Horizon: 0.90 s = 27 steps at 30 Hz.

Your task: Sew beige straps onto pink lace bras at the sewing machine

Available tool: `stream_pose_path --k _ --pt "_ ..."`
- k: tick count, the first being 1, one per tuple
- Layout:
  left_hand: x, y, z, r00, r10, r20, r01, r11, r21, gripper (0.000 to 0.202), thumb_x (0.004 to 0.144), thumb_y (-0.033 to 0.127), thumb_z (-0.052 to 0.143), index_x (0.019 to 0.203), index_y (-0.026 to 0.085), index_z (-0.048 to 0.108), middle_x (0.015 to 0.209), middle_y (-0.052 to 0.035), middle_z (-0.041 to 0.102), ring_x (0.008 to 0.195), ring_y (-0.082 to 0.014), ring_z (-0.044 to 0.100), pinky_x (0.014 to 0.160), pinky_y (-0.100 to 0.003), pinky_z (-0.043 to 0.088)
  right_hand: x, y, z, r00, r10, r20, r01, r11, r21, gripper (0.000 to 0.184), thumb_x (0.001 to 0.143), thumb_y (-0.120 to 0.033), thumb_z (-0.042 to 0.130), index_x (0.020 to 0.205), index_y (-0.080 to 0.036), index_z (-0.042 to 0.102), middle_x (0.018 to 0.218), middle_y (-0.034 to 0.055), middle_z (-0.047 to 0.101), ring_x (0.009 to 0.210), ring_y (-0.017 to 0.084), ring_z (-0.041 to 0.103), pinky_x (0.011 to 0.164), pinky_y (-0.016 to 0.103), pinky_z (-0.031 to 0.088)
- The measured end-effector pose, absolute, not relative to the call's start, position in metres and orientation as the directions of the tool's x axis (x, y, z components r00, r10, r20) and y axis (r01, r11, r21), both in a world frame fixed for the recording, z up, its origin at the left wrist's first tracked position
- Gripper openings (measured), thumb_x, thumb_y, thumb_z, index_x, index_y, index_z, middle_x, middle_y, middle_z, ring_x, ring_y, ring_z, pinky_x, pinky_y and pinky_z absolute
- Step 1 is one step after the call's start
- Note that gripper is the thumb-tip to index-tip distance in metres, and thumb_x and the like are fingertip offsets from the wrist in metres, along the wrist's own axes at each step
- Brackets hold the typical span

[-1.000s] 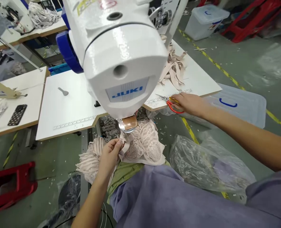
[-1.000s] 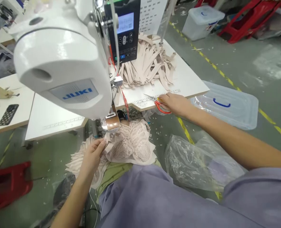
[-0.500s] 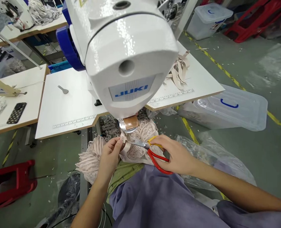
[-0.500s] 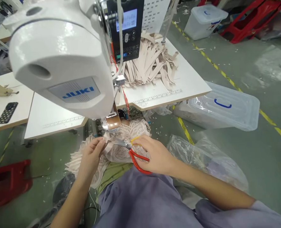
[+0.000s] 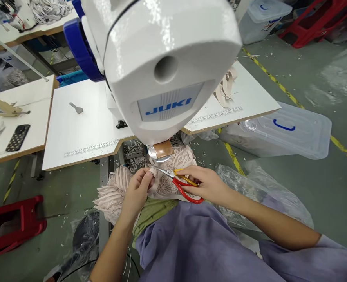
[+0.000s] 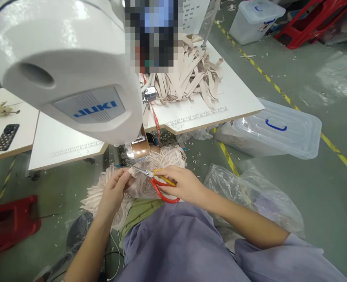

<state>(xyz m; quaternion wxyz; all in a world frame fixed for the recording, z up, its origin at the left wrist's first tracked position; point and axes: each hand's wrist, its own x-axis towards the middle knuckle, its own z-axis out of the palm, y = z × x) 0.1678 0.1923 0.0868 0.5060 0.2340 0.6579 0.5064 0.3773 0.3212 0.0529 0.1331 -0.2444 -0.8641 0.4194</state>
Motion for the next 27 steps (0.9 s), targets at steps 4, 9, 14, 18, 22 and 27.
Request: stream_pose_path --k 4,9,14,18,22,27 --pt "0.162 0.192 0.089 -0.372 0.82 -0.434 -0.244 0.364 0.899 0.034 0.092 0.049 0.059 0.076 0.018 0.056 0.063 0.005 0.047 0.053 -0.007 0.034 0.052 -0.02 0.03 0.385 0.315 0.048 -0.813 0.578 0.075 0.276 0.495 -0.824 0.041 0.076 -0.024 0.067 0.116 -0.027 0.058 0.108 0.0074 0.069 0.079 0.02 0.066 0.068 0.033 0.053" --pt "0.161 0.194 0.091 -0.378 0.816 -0.438 -0.163 0.407 0.899 0.033 0.09 0.049 0.061 0.086 0.017 0.064 0.07 0.0005 0.06 0.06 -0.0086 0.046 0.058 -0.019 0.038 0.372 0.307 0.051 -0.844 0.532 0.06 0.264 0.51 -0.819 0.047 0.073 -0.026 0.069 0.117 -0.026 0.056 0.11 0.0088 0.066 0.08 0.02 0.064 0.068 0.034 0.053" --pt "0.161 0.195 0.095 -0.375 0.814 -0.443 -0.099 0.441 0.892 0.033 0.088 0.05 0.063 0.085 0.017 0.065 0.068 0.0002 0.061 0.053 -0.0076 0.043 0.048 -0.018 0.033 0.358 0.308 0.052 -0.845 0.532 0.055 0.244 0.475 -0.846 0.04 0.079 -0.029 0.07 0.117 -0.027 0.059 0.109 0.0069 0.068 0.074 0.017 0.062 0.068 0.033 0.054" --pt "0.159 0.193 0.097 -0.393 0.8 -0.453 -0.095 0.455 0.886 0.03 0.089 0.047 0.062 0.083 0.018 0.065 0.069 0.0002 0.062 0.05 -0.0067 0.04 0.045 -0.018 0.031 0.357 0.312 0.05 -0.85 0.527 0.01 0.255 0.428 -0.867 0.039 0.08 -0.028 0.071 0.119 -0.027 0.063 0.112 0.0061 0.07 0.086 0.019 0.068 0.076 0.034 0.056" --pt "0.158 0.193 0.095 -0.407 0.795 -0.45 -0.067 0.465 0.883 0.035 0.089 0.05 0.061 0.076 0.017 0.063 0.065 0.0009 0.056 0.05 -0.0071 0.038 0.045 -0.018 0.03 0.362 0.314 0.047 -0.842 0.539 -0.025 0.29 0.414 -0.863 0.036 0.082 -0.029 0.07 0.118 -0.029 0.067 0.108 0.0048 0.073 0.087 0.02 0.07 0.075 0.033 0.056" --pt "0.152 0.193 0.093 -0.492 0.788 -0.371 -0.017 0.417 0.909 0.029 0.09 0.046 0.061 0.083 0.018 0.066 0.075 -0.002 0.065 0.064 -0.0112 0.054 0.058 -0.02 0.042 0.383 0.32 0.04 -0.797 0.601 -0.062 0.382 0.422 -0.822 0.032 0.086 -0.032 0.064 0.117 -0.029 0.069 0.103 0.0046 0.074 0.075 0.018 0.069 0.068 0.032 0.056"
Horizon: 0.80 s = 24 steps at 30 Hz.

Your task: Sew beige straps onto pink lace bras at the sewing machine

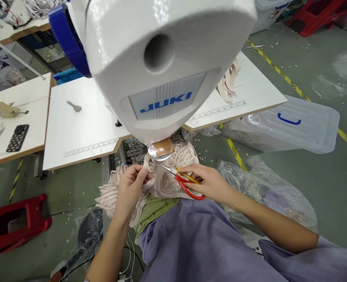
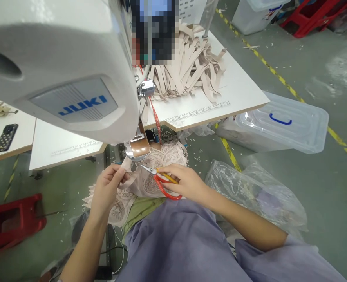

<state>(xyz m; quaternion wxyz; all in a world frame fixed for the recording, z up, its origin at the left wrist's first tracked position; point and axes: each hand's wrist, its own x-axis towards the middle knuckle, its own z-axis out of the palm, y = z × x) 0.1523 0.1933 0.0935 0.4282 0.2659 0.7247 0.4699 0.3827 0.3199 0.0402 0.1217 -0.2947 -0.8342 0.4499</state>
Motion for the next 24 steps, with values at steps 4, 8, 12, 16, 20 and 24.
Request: stream_pose_path --k 4,8,12,16,20,24 --pt "0.146 0.19 0.09 -0.523 0.822 -0.226 0.264 0.408 0.874 0.024 0.092 0.041 0.058 0.097 0.02 0.07 0.089 -0.0052 0.071 0.08 -0.017 0.063 0.07 -0.025 0.047 0.408 0.347 0.041 -0.759 0.638 -0.133 0.488 0.421 -0.764 0.033 0.084 -0.04 0.064 0.114 -0.028 0.071 0.101 0.0056 0.074 0.067 0.019 0.067 0.06 0.034 0.056" --pt "0.142 0.191 0.087 -0.543 0.832 -0.11 0.478 0.414 0.775 0.022 0.088 0.034 0.061 0.105 0.022 0.069 0.088 -0.0064 0.072 0.08 -0.0199 0.065 0.066 -0.026 0.047 0.408 0.411 0.05 -0.602 0.792 -0.102 0.67 0.431 -0.604 0.04 0.083 -0.046 0.063 0.117 -0.025 0.068 0.101 0.0073 0.075 0.077 0.026 0.069 0.064 0.039 0.055" --pt "0.135 0.203 0.095 -0.416 0.861 -0.292 0.353 0.449 0.821 0.022 0.089 0.036 0.057 0.1 0.022 0.07 0.088 -0.0067 0.074 0.081 -0.021 0.068 0.069 -0.028 0.05 0.384 0.498 0.055 -0.481 0.874 0.068 0.78 0.462 -0.422 0.041 0.087 -0.043 0.057 0.117 -0.016 0.067 0.108 0.0141 0.073 0.092 0.032 0.067 0.074 0.042 0.053" --pt "0.122 0.21 0.1 -0.272 0.853 -0.446 0.125 0.491 0.862 0.034 0.087 0.043 0.061 0.111 0.02 0.064 0.1 -0.008 0.074 0.091 -0.0222 0.07 0.082 -0.035 0.054 0.372 0.531 0.06 -0.612 0.773 0.168 0.696 0.627 -0.35 0.038 0.093 -0.031 0.049 0.122 -0.013 0.066 0.125 0.0174 0.065 0.115 0.035 0.059 0.099 0.051 0.047" --pt "0.122 0.207 0.087 -0.396 0.886 -0.241 0.478 0.423 0.77 0.024 0.09 0.04 0.056 0.099 0.021 0.067 0.099 -0.0104 0.071 0.098 -0.0265 0.066 0.09 -0.042 0.049 0.374 0.461 0.061 -0.603 0.777 0.178 0.526 0.556 -0.644 0.032 0.095 -0.039 0.053 0.113 -0.017 0.068 0.114 0.0142 0.068 0.103 0.029 0.064 0.091 0.046 0.053" --pt "0.149 0.21 0.074 -0.233 0.971 0.056 0.781 0.152 0.606 0.023 0.094 0.033 0.048 0.082 0.02 0.063 0.091 -0.0111 0.067 0.091 -0.0255 0.061 0.082 -0.038 0.045 0.373 0.372 0.046 -0.928 0.371 -0.049 0.233 0.471 -0.851 0.047 0.087 -0.059 0.063 0.118 -0.024 0.068 0.121 0.0089 0.068 0.111 0.026 0.064 0.096 0.042 0.052"
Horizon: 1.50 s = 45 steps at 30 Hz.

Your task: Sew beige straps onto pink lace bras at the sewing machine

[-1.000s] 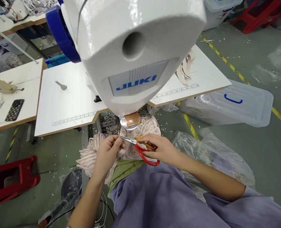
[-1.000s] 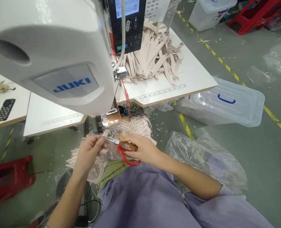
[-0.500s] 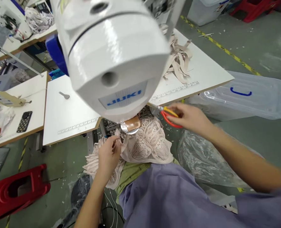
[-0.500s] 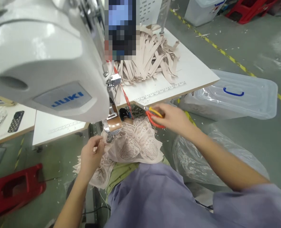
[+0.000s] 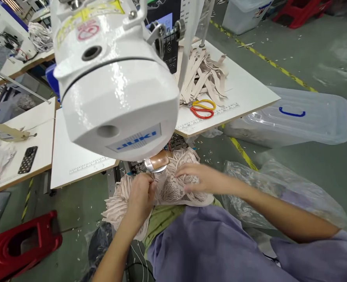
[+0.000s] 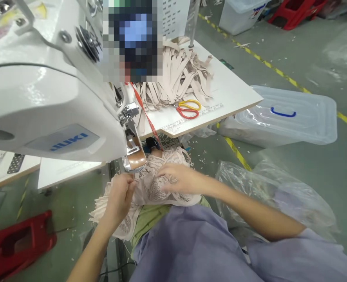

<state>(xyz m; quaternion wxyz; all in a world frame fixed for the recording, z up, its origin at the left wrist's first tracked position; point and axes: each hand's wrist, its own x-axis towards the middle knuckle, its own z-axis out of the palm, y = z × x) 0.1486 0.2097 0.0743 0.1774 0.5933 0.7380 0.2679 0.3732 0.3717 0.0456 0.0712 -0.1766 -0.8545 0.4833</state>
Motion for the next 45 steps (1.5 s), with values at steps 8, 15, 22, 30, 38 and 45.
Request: stream_pose_path --k 8,15,22,30,38,45 --pt "0.204 0.231 0.106 -0.245 0.969 0.046 0.596 0.113 0.795 0.029 0.098 0.033 0.047 0.071 0.023 0.049 0.061 0.0009 0.052 0.055 -0.0147 0.047 0.058 -0.028 0.031 0.345 0.331 0.064 -0.799 0.598 -0.062 -0.012 -0.119 -0.993 0.057 0.096 -0.067 0.038 0.114 -0.021 0.066 0.095 0.0063 0.068 0.085 0.019 0.065 0.08 0.033 0.056" --pt "0.207 0.242 0.115 -0.529 0.845 0.077 0.521 0.252 0.816 0.029 0.1 0.037 0.046 0.083 0.02 0.062 0.06 0.0036 0.056 0.055 -0.0115 0.051 0.053 -0.022 0.036 0.322 0.359 0.101 -0.599 0.8 0.003 0.057 0.046 -0.997 0.023 0.093 -0.043 0.058 0.095 -0.02 0.061 0.07 -0.0018 0.06 0.061 0.011 0.054 0.058 0.024 0.042" --pt "0.177 0.24 0.09 -0.175 0.863 0.473 0.959 0.041 0.28 0.024 0.095 0.021 0.058 0.113 0.018 0.073 0.059 -0.0002 0.066 0.052 -0.0128 0.056 0.055 -0.026 0.033 0.295 0.404 0.096 -0.667 0.74 0.091 0.157 0.259 -0.953 0.015 0.09 -0.035 0.056 0.089 -0.02 0.054 0.061 -0.0066 0.052 0.057 0.01 0.045 0.058 0.024 0.033" --pt "0.171 0.248 0.097 -0.207 0.868 0.451 0.967 0.114 0.226 0.027 0.095 0.024 0.056 0.115 0.019 0.074 0.054 0.0012 0.063 0.046 -0.0118 0.049 0.052 -0.026 0.03 0.276 0.425 0.1 -0.737 0.666 0.115 0.208 0.385 -0.899 0.019 0.089 -0.032 0.055 0.101 -0.019 0.062 0.067 -0.0029 0.058 0.067 0.015 0.052 0.07 0.029 0.038" --pt "0.168 0.25 0.1 -0.222 0.873 0.435 0.96 0.118 0.252 0.024 0.095 0.024 0.055 0.104 0.019 0.077 0.066 -0.0021 0.074 0.048 -0.0119 0.054 0.052 -0.025 0.032 0.273 0.429 0.105 -0.744 0.662 0.086 0.204 0.348 -0.915 0.016 0.088 -0.029 0.056 0.098 -0.019 0.063 0.067 -0.003 0.056 0.066 0.015 0.052 0.07 0.031 0.04" --pt "0.167 0.252 0.101 -0.196 0.884 0.425 0.963 0.093 0.252 0.023 0.095 0.024 0.055 0.098 0.019 0.077 0.056 0.0001 0.066 0.045 -0.0115 0.051 0.05 -0.025 0.029 0.274 0.427 0.107 -0.736 0.669 0.103 0.159 0.319 -0.934 0.016 0.088 -0.029 0.057 0.099 -0.02 0.064 0.063 -0.0048 0.054 0.063 0.015 0.051 0.071 0.032 0.043"
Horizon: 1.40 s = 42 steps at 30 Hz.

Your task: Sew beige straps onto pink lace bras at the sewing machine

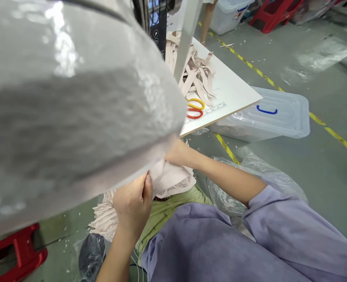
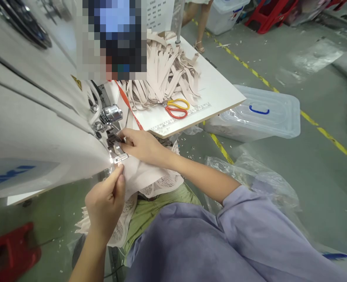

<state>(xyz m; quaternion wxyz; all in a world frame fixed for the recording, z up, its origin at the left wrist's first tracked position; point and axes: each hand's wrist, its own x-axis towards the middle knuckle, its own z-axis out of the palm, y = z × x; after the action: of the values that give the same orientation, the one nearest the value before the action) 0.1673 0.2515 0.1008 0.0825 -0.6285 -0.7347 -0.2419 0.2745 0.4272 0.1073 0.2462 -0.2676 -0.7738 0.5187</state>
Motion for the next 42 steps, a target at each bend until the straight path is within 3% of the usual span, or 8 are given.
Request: stream_pose_path --k 11,19,26,32,38,42 --pt "0.168 0.251 0.1 -0.203 0.887 0.414 0.967 0.114 0.229 0.025 0.096 0.027 0.053 0.101 0.019 0.077 0.055 0.0004 0.065 0.046 -0.0118 0.05 0.051 -0.026 0.029 0.271 0.428 0.101 -0.729 0.672 0.127 0.16 0.348 -0.924 0.017 0.089 -0.033 0.058 0.097 -0.019 0.063 0.059 -0.0056 0.051 0.058 0.013 0.047 0.063 0.029 0.037" --pt "0.164 0.242 0.097 -0.261 0.862 0.435 0.959 0.181 0.217 0.026 0.096 0.027 0.054 0.105 0.019 0.077 0.057 -0.0004 0.067 0.049 -0.0129 0.053 0.053 -0.026 0.031 0.272 0.424 0.099 -0.738 0.668 0.092 0.19 0.337 -0.922 0.024 0.091 -0.043 0.058 0.104 -0.023 0.063 0.063 -0.0041 0.053 0.06 0.015 0.048 0.065 0.031 0.042" --pt "0.157 0.234 0.095 -0.219 0.836 0.503 0.972 0.141 0.189 0.022 0.095 0.024 0.058 0.105 0.018 0.076 0.059 0.0007 0.067 0.052 -0.0129 0.056 0.056 -0.026 0.036 0.27 0.416 0.097 -0.715 0.694 0.083 0.213 0.329 -0.92 0.019 0.091 -0.041 0.059 0.097 -0.023 0.064 0.064 -0.0033 0.055 0.061 0.015 0.048 0.067 0.032 0.041" --pt "0.158 0.235 0.092 -0.168 0.85 0.499 0.977 0.078 0.197 0.022 0.093 0.021 0.059 0.109 0.018 0.075 0.058 0.0027 0.065 0.052 -0.0119 0.056 0.056 -0.025 0.037 0.271 0.419 0.091 -0.711 0.688 0.145 0.169 0.367 -0.915 0.019 0.091 -0.037 0.058 0.098 -0.022 0.065 0.078 -0.0011 0.064 0.067 0.015 0.052 0.072 0.031 0.042" --pt "0.162 0.241 0.094 -0.143 0.86 0.489 0.981 0.06 0.182 0.022 0.095 0.023 0.056 0.105 0.019 0.075 0.056 0.0017 0.066 0.051 -0.0122 0.058 0.054 -0.026 0.036 0.275 0.423 0.087 -0.707 0.689 0.159 0.17 0.384 -0.908 0.019 0.09 -0.038 0.059 0.098 -0.022 0.066 0.069 -0.0017 0.058 0.078 0.019 0.056 0.077 0.032 0.043" --pt "0.164 0.244 0.094 -0.104 0.86 0.499 0.986 0.023 0.165 0.021 0.094 0.023 0.058 0.106 0.018 0.075 0.055 0.0009 0.066 0.05 -0.0132 0.057 0.054 -0.027 0.035 0.278 0.423 0.091 -0.705 0.694 0.142 0.17 0.361 -0.917 0.019 0.09 -0.038 0.057 0.094 -0.022 0.066 0.066 -0.0025 0.057 0.074 0.018 0.055 0.077 0.032 0.044"
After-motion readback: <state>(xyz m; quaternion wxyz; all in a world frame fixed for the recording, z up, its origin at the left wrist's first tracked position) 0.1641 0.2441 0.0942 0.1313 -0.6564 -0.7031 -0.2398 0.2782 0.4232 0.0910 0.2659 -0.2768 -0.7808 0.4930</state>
